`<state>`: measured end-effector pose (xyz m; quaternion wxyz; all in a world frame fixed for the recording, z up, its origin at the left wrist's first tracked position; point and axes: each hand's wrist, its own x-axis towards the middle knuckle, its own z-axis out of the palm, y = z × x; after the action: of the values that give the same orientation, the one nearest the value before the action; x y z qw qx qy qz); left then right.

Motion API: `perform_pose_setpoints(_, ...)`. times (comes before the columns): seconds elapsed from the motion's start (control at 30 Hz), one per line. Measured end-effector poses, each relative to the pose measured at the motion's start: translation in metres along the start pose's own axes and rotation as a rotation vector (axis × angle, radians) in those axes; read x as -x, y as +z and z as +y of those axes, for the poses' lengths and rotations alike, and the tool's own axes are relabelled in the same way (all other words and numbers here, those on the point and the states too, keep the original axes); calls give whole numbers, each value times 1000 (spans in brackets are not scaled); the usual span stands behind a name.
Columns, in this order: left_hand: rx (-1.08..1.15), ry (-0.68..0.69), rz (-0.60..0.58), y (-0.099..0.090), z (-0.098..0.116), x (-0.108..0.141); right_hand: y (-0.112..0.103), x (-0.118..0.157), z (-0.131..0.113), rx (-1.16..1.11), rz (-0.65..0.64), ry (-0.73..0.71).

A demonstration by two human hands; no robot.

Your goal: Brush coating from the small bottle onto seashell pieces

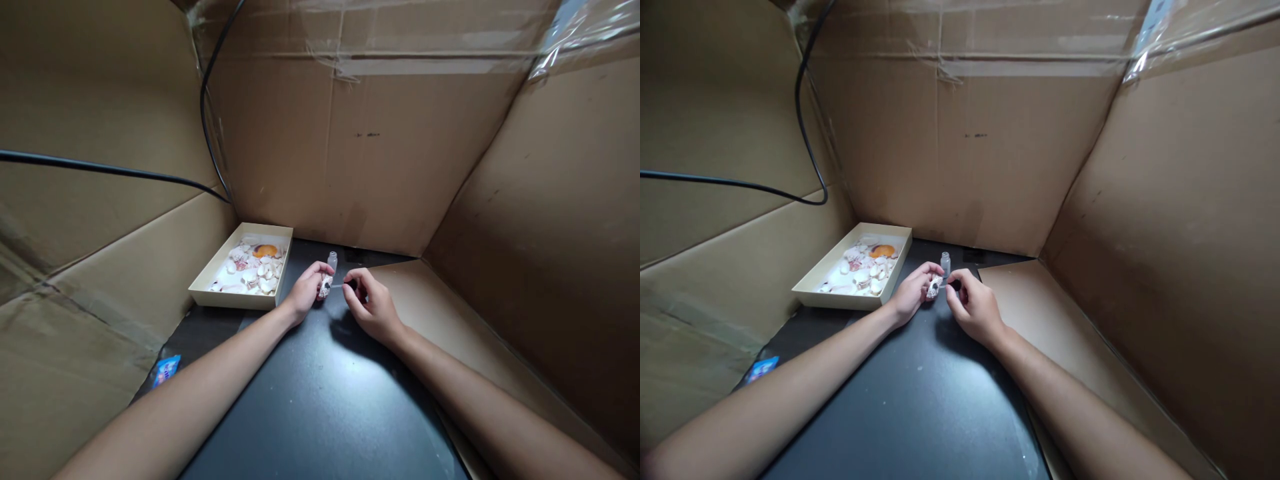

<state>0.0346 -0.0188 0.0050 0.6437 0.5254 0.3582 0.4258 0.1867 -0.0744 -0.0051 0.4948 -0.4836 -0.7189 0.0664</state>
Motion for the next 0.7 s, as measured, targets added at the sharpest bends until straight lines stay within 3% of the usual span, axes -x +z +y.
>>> perform_pose_setpoints(0.7, 9, 8, 6, -1, -2, -2, 0, 1, -1, 3, 20, 8)
